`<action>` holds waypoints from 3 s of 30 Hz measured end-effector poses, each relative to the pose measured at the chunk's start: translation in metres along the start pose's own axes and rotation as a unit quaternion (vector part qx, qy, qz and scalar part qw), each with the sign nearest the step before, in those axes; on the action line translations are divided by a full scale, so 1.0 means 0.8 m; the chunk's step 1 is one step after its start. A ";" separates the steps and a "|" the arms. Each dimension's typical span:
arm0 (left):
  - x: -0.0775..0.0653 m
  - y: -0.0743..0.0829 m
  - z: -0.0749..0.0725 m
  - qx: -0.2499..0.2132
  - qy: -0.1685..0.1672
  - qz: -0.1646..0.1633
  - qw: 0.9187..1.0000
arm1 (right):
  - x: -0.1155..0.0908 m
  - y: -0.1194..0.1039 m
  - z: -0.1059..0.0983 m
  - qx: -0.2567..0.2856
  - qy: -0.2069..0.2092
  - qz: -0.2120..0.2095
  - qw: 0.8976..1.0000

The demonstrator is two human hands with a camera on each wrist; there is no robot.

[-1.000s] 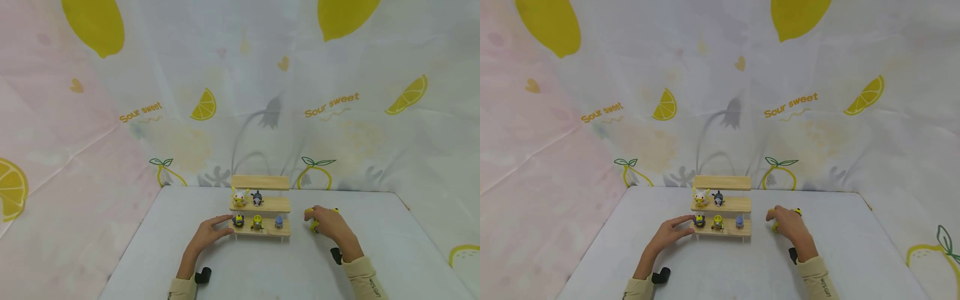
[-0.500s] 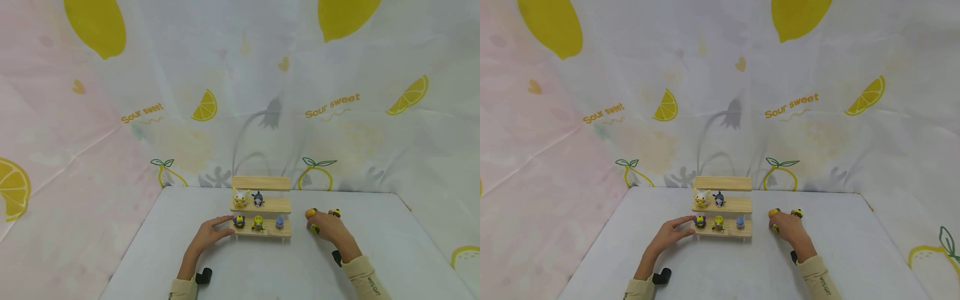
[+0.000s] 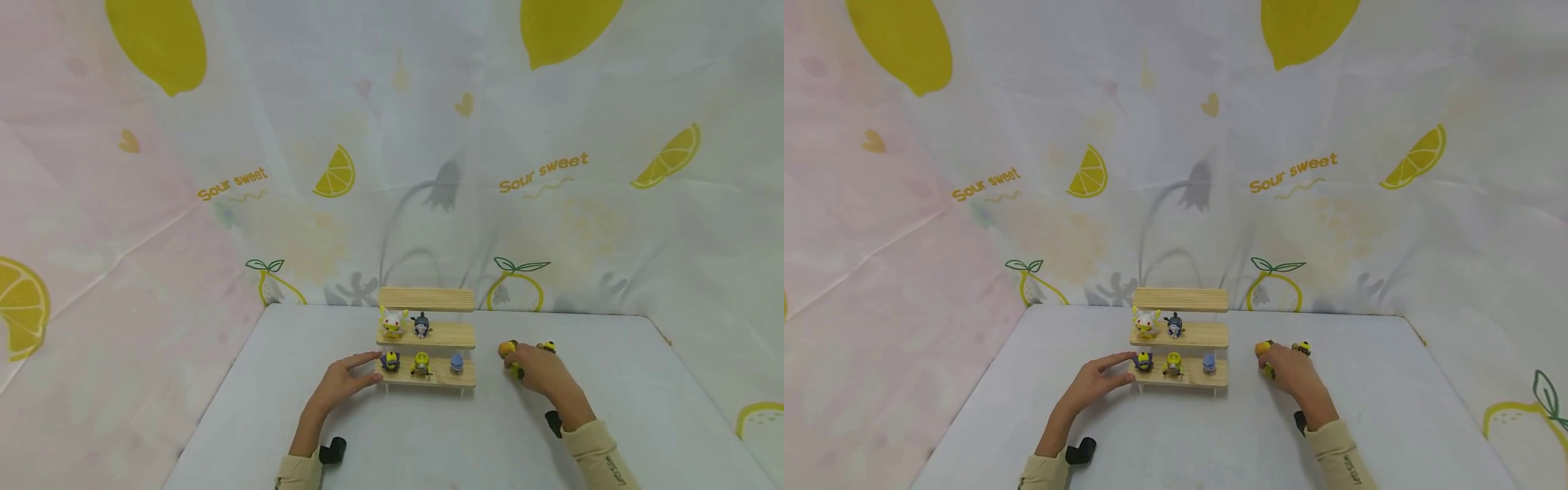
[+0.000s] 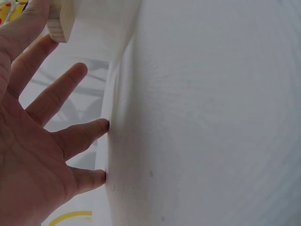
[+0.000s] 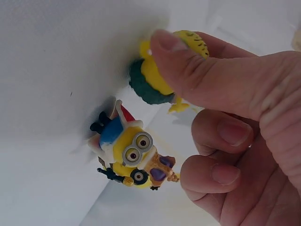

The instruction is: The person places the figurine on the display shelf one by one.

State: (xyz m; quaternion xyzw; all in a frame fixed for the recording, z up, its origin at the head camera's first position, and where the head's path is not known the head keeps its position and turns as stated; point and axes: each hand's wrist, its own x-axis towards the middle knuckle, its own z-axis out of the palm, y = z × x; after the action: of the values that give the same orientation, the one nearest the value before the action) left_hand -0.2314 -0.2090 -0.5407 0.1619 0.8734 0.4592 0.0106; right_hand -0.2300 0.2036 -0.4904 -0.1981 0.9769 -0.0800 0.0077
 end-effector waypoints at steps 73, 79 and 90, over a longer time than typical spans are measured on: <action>-0.001 0.000 0.000 -0.008 0.003 -0.002 1.000 | 0.035 -0.046 -0.079 0.158 0.205 -0.035 0.965; 0.001 0.002 -0.001 -0.003 0.002 0.009 1.000 | 0.048 -0.057 -0.074 0.157 0.207 -0.045 0.965; 0.000 0.001 -0.001 -0.008 0.003 0.012 1.000 | 0.068 -0.072 -0.059 0.163 0.163 -0.041 0.972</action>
State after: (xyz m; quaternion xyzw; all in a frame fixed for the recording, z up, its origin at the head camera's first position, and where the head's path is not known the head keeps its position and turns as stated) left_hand -0.2315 -0.2091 -0.5398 0.1709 0.8675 0.4670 0.0038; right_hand -0.2602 0.1374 -0.4334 -0.2187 0.9296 -0.2698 -0.1231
